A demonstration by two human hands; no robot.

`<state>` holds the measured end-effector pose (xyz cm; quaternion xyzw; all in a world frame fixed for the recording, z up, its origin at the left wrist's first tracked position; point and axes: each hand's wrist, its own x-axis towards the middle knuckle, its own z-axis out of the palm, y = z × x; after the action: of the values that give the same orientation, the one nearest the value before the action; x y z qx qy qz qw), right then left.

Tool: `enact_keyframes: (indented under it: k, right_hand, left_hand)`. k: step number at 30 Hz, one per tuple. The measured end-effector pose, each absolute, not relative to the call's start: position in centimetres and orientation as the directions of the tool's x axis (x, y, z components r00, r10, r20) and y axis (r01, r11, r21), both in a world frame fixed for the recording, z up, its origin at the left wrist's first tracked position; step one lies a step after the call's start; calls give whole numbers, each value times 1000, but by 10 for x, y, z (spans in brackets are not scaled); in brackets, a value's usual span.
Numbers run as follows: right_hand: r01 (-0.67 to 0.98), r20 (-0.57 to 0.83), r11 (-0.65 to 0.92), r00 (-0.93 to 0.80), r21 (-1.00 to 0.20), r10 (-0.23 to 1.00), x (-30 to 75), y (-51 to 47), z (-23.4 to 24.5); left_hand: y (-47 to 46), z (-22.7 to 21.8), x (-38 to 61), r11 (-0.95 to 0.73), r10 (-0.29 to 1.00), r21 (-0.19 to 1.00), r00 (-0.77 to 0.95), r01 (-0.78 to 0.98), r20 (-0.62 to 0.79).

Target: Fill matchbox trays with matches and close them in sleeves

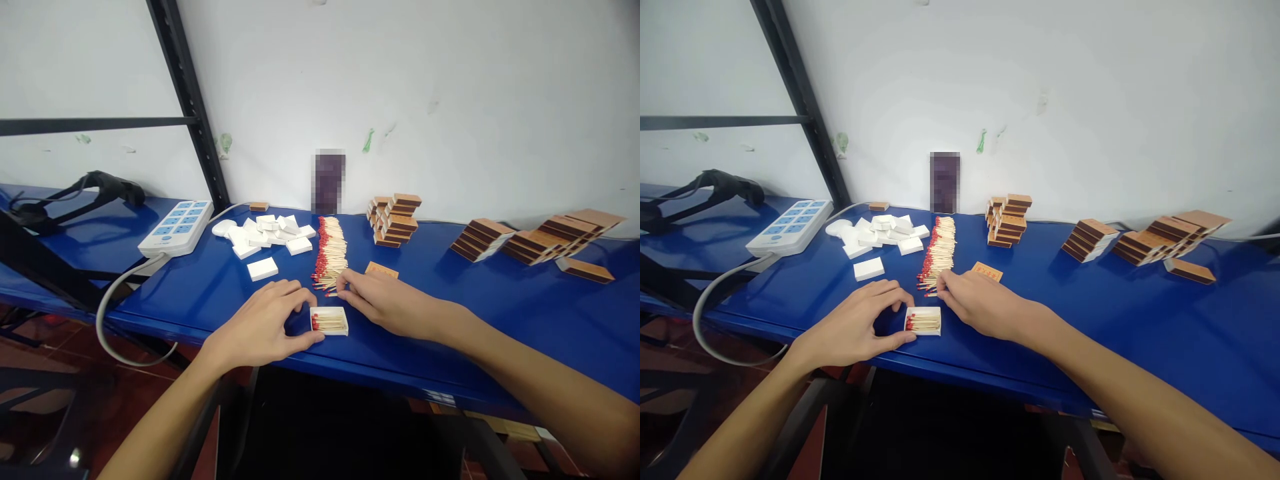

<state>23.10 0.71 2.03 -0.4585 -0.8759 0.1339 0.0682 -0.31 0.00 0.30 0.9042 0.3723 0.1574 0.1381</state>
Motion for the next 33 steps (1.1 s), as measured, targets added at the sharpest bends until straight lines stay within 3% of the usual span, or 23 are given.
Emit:
enact_keyframes:
  k: [5,9,12,15,19,28,33]
  right_hand:
    - [692,41,575,-623,-436,781,224,-1,20]
    - [670,62,584,-631,-458,773,219,-3,16]
    - [703,143,580,-579,-411,803,221,2,15]
    - [766,224,581,-537,-275,814,226,11,12]
    - [801,204,579,-548,-151,811,233,21,3]
    - [792,164,586,-564,-171,810,229,20,3]
    - [837,212,513,-475,-191,854,229,20,2]
  left_hand:
    - [0,1,-4,-671,731,383,653,635,197]
    - [0,1,-4,-673,730,390,650,628,212]
    - [-1,1,-4,-671,731,391,650,630,207]
    - [-1,1,-4,-676,727,389,654,626,210]
    - [-1,1,-4,-676,727,386,655,628,207]
    - [0,1,-4,-676,725,388,660,627,196]
    - [0,2,-4,-682,721,385,662,622,206]
